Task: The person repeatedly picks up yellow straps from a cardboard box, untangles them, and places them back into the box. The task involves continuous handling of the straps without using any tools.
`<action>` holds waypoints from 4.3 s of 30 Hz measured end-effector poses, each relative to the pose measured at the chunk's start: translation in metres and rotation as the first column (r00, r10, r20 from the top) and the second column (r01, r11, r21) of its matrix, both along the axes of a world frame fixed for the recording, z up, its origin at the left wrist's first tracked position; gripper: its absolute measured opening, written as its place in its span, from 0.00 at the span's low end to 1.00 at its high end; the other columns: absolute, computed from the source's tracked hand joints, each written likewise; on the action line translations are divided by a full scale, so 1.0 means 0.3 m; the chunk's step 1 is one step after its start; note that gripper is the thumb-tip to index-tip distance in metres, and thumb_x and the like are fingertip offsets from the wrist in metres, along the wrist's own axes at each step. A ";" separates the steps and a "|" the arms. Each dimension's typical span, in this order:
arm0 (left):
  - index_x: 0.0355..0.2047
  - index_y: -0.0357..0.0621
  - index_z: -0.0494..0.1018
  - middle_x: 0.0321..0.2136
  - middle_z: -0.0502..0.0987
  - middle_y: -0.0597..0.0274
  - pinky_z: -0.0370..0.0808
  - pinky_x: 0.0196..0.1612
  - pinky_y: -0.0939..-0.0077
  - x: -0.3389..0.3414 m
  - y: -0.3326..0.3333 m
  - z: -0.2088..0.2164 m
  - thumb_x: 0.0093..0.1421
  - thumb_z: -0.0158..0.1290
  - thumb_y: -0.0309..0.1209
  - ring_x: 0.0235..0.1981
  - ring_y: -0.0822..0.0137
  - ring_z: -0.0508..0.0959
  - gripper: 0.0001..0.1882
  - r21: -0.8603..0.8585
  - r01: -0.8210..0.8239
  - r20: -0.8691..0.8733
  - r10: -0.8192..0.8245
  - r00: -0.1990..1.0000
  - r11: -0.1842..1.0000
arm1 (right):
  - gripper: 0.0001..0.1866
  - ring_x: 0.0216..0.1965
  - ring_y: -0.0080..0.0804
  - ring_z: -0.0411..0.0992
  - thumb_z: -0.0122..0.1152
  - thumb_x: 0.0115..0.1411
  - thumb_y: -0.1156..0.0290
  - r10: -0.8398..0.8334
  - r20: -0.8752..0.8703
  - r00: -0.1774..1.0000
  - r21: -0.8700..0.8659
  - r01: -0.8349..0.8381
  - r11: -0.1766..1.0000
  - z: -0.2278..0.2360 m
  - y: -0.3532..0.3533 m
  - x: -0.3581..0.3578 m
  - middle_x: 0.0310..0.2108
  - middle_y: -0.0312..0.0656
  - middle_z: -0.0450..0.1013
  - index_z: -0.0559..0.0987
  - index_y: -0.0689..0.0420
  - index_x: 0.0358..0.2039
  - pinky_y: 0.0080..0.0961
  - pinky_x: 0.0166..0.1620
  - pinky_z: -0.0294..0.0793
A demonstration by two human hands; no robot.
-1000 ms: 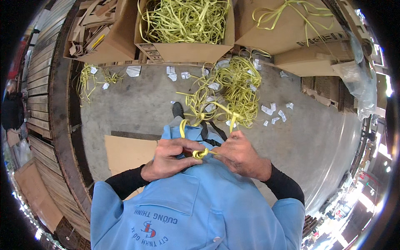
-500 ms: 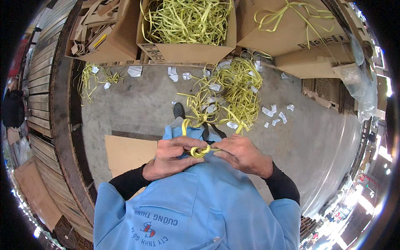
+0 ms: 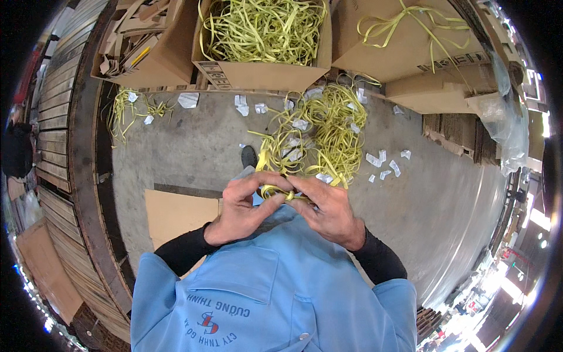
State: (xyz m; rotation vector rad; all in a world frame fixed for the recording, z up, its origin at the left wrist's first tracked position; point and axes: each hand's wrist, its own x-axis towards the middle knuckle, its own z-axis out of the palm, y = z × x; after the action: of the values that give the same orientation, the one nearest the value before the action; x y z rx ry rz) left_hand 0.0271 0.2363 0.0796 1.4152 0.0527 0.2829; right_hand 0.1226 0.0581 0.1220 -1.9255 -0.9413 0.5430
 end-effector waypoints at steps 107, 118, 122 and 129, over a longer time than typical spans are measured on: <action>0.25 0.40 0.67 0.23 0.70 0.56 0.69 0.22 0.66 0.167 0.059 -0.126 0.51 0.55 0.20 0.19 0.55 0.71 0.07 0.617 -0.020 0.225 -0.153 0.962 0.787 | 0.28 0.46 0.40 0.78 0.49 0.69 0.49 -0.002 -0.999 0.055 -0.005 -0.060 0.998 -0.161 -0.069 0.108 0.46 0.53 0.76 0.70 0.61 0.55 0.34 0.51 0.78; 0.26 0.40 0.67 0.24 0.69 0.50 0.68 0.32 0.55 0.165 0.269 -0.338 0.49 0.54 0.21 0.29 0.46 0.72 0.06 0.711 -0.206 0.054 0.239 0.969 0.673 | 0.13 0.24 0.30 0.73 0.60 0.63 0.65 0.260 -0.522 0.812 0.130 -0.226 0.966 0.073 -0.055 0.074 0.22 0.38 0.75 0.81 0.61 0.42 0.30 0.31 0.72; 0.27 0.36 0.66 0.23 0.69 0.49 0.67 0.29 0.62 0.121 0.409 -0.493 0.53 0.51 0.20 0.25 0.50 0.70 0.04 0.816 -0.312 0.076 0.444 0.893 0.487 | 0.16 0.36 0.39 0.75 0.68 0.56 0.68 0.614 -0.403 0.679 0.478 -0.417 0.773 0.011 -0.154 0.094 0.32 0.41 0.79 0.83 0.59 0.44 0.39 0.47 0.71; 0.26 0.37 0.65 0.22 0.67 0.53 0.69 0.33 0.65 0.101 0.364 -0.391 0.50 0.51 0.19 0.25 0.53 0.69 0.05 0.687 -0.345 0.069 0.416 0.907 0.640 | 0.40 0.53 0.48 0.74 0.48 0.69 0.48 0.254 -0.953 0.165 0.200 -0.285 0.937 -0.132 -0.159 0.145 0.51 0.58 0.74 0.51 0.63 0.70 0.39 0.55 0.73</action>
State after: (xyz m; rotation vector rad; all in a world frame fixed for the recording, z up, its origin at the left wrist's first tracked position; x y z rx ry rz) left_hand 0.0575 0.3455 -0.0378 2.1727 0.3678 0.6367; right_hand 0.1660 0.0103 0.0826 -0.9450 -0.3481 1.7552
